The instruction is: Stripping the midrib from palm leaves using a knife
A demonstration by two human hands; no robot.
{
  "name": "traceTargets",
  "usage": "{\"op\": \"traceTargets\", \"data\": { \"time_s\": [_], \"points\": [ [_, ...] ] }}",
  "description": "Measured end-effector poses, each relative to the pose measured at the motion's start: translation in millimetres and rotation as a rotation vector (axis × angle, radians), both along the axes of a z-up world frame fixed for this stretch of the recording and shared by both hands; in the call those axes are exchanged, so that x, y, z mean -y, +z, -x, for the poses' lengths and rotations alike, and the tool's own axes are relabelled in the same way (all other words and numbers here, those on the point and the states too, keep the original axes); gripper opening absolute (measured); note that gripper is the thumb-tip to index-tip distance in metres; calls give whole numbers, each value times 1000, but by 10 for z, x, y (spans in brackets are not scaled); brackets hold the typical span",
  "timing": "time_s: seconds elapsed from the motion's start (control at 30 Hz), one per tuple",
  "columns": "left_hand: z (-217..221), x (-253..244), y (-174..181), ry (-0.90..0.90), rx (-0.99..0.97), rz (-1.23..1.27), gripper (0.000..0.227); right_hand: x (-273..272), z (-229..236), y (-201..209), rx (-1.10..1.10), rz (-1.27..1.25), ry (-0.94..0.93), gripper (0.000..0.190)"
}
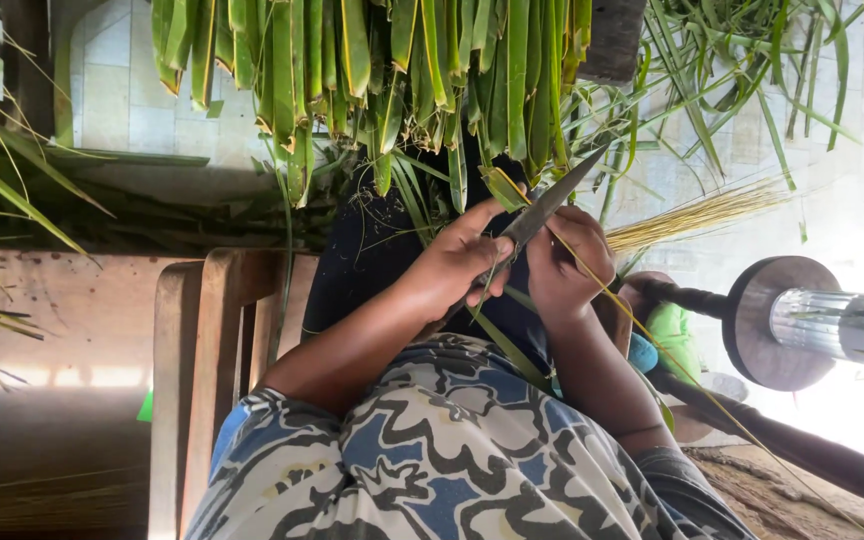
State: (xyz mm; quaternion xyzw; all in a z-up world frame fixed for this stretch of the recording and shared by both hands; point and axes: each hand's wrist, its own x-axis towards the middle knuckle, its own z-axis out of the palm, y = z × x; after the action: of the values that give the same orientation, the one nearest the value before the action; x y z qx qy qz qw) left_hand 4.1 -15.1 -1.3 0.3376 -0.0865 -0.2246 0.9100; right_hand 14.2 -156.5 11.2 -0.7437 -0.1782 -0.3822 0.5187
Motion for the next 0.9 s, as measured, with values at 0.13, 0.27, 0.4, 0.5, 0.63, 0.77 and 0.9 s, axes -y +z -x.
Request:
{"op": "traceTargets", "data": {
  "time_s": [0.13,0.27,0.4,0.5,0.63,0.77,0.9],
  "points": [
    [-5,-26,124,62,19,1,49,-27,24,-21,48,14,11,9],
    [-43,-87,178,165,35,-50,49,-98,71,49,83,-27,70,10],
    [-117,-213,242,253,76,-136,43,-111,112,28,57,-85,118,10],
    [-93,-195,238,259,50,-112,39,-148,84,91,73,-84,167,10],
    [-129,-276,216,265,33,-89,38,-149,58,203,66,-65,225,18],
    [-231,-424,205,270,29,-125,38,-68,58,270,152,23,191,26],
    [-256,-452,270,234,-4,-60,48,-19,48,161,153,8,176,20]
  ]
}}
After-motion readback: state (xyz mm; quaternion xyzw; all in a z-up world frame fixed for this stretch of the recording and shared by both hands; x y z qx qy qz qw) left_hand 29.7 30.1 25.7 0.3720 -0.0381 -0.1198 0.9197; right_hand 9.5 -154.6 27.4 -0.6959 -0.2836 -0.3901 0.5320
